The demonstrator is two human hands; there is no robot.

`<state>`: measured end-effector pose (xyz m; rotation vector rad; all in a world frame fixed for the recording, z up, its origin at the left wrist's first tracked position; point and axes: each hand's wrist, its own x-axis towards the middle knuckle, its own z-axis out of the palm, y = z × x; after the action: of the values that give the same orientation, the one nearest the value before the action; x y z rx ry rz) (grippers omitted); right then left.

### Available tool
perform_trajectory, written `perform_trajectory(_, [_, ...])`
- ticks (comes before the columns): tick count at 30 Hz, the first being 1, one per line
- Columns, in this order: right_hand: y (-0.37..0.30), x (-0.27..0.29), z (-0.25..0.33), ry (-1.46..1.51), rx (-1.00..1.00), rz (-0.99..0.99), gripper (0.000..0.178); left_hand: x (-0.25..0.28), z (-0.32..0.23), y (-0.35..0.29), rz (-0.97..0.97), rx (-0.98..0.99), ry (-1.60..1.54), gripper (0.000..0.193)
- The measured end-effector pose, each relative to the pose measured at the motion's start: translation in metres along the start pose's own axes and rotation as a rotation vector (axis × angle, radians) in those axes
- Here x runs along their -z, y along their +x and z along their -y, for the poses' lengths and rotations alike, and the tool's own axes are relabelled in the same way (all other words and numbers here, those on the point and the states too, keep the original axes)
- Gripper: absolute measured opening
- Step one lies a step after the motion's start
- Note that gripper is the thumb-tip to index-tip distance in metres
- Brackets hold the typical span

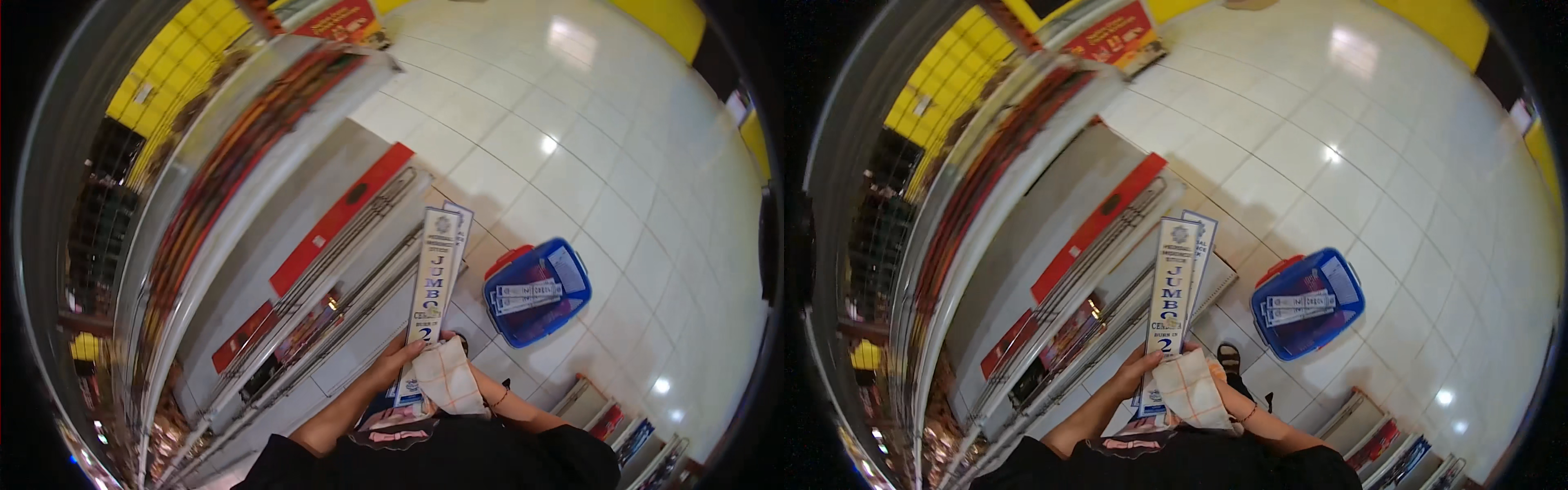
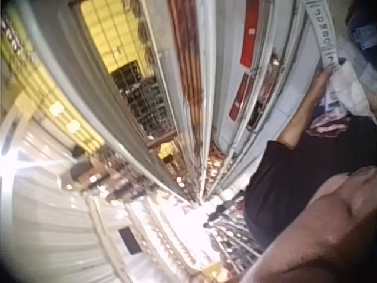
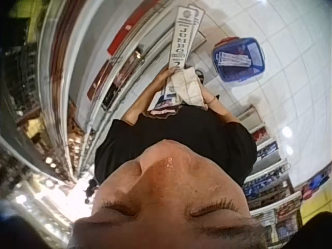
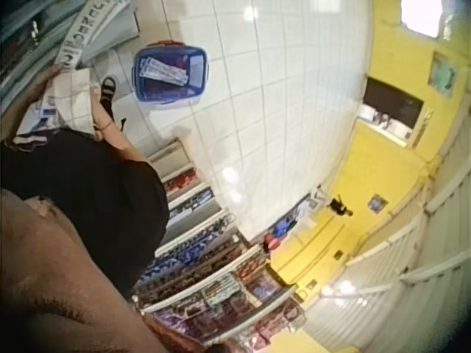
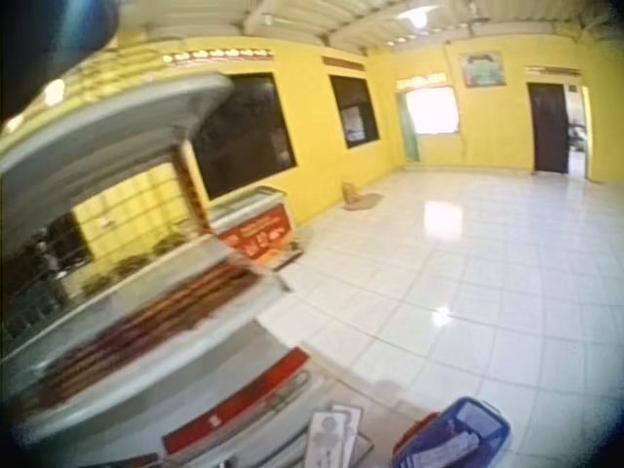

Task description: The person wipes boxes of herbal incense sticks with a cloth and places them onto a store shelf. They repeatedly retrieve boxes from a blue basket on the floor, wipe them, and arrange them on the shelf.

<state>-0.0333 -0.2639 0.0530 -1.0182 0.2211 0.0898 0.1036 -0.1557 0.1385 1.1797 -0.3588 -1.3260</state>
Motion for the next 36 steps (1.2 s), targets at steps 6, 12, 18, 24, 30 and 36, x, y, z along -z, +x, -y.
perform_trajectory(6, [-0.01, -0.018, 0.019, 0.103, 0.136, -0.092, 0.03, -0.002, -0.023, -0.07, -0.018, -0.205, -0.044, 0.051])
perform_trajectory(12, [0.002, -0.039, 0.063, 0.443, 0.479, -0.099, 0.033, 0.012, -0.032, -0.159, -0.07, -0.339, 0.012, 0.047])
perform_trajectory(18, [0.048, -0.076, -0.037, 0.551, 0.185, 0.009, 0.035, 0.02, -0.022, -0.23, -0.2, -0.401, 0.211, 0.043])
perform_trajectory(24, [-0.001, -0.289, 0.059, -0.133, 0.537, -0.002, 0.037, 0.057, 0.015, -0.291, -0.292, -0.399, 0.18, 0.038])
perform_trajectory(30, [0.012, -0.292, 0.027, -0.167, 0.626, -0.049, 0.044, 0.069, 0.02, -0.342, -0.294, -0.459, 0.142, 0.037])
perform_trajectory(36, [0.014, -0.354, 0.027, -0.212, 0.575, 0.033, 0.039, 0.087, 0.029, -0.373, -0.433, -0.409, 0.195, 0.038])
